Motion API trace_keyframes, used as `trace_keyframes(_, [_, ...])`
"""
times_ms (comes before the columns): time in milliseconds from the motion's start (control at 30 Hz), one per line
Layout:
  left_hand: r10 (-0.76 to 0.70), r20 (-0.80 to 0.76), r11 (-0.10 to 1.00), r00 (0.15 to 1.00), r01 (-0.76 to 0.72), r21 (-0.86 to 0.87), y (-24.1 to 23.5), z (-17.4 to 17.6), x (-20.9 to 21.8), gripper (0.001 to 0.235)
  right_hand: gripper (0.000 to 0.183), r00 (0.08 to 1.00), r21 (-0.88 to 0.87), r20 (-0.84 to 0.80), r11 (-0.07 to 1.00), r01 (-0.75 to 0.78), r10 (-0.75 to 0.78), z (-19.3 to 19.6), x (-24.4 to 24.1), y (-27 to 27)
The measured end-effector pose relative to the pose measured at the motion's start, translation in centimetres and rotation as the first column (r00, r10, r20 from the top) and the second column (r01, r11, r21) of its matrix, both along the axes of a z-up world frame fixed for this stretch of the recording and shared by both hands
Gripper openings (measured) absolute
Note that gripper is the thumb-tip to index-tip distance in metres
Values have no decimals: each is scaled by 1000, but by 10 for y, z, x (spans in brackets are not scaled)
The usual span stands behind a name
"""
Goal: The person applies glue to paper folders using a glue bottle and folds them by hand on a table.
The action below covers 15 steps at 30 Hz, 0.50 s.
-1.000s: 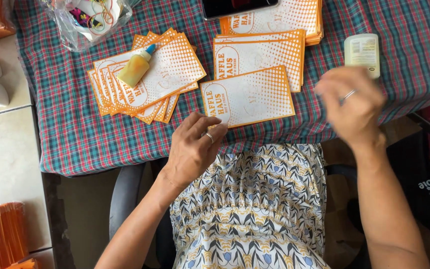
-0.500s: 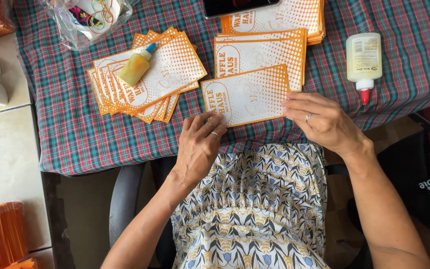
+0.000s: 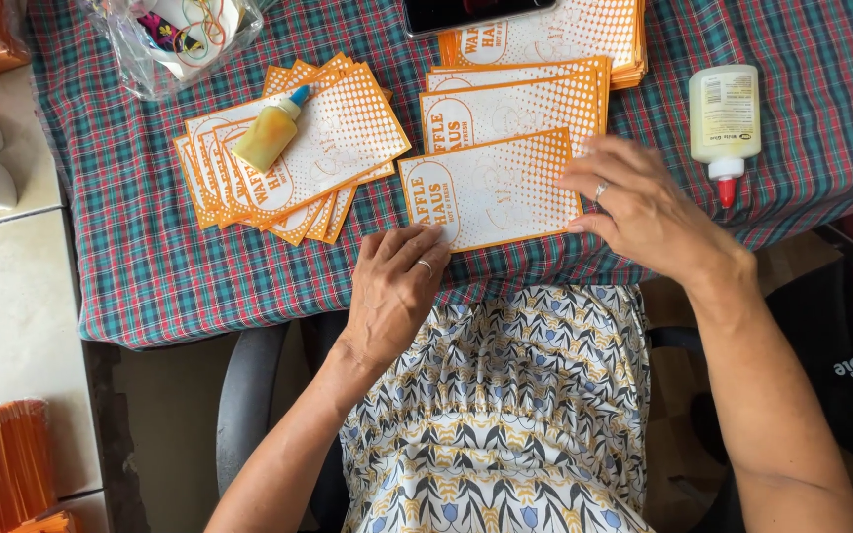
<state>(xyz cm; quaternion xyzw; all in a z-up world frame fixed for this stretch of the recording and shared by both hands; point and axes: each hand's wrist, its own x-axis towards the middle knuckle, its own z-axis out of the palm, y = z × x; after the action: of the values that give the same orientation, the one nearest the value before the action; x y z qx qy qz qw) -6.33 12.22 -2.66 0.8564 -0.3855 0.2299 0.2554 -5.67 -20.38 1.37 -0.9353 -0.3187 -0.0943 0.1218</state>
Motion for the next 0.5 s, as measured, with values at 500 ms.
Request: trace_keyframes(500, [178, -120, 983, 977, -182, -25, -127, -14, 33, 61, 104, 972, -308, -193, 949, 72, -136, 1, 25, -12])
